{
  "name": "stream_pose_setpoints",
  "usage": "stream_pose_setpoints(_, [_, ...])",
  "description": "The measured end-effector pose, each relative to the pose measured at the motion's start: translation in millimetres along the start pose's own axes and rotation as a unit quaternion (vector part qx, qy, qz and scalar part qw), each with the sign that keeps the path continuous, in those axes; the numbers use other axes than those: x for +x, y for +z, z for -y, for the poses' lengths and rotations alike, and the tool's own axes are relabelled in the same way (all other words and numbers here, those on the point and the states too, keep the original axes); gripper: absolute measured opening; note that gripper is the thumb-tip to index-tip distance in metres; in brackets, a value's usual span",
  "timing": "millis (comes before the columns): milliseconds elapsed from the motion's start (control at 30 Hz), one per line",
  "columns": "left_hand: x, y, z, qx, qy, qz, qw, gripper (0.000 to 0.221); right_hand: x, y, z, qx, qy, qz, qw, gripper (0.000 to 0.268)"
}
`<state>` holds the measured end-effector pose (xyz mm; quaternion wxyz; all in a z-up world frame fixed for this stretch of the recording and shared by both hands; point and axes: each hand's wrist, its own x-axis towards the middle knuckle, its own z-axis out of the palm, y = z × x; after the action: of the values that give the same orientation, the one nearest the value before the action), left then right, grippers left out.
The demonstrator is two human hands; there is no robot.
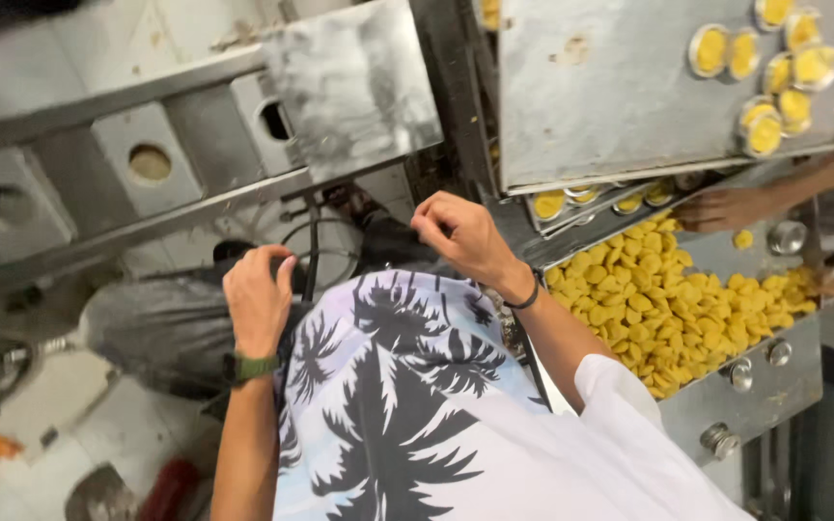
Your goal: The person places stacks of small pie shells onto a moving conveyor belt in a bakery production area, occasionally retrieving them from a tray.
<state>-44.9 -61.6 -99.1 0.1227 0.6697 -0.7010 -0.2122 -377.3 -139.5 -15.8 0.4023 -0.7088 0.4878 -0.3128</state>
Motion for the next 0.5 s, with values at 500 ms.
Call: stream_pose_setpoints(500, [25.7, 94.3, 45.7, -0.223, -0.235, -0.015, 0.946, 0.021, -24.0, -353.2, -184.6, -0.176, 0.533, -0.391, 0.729, 0.085])
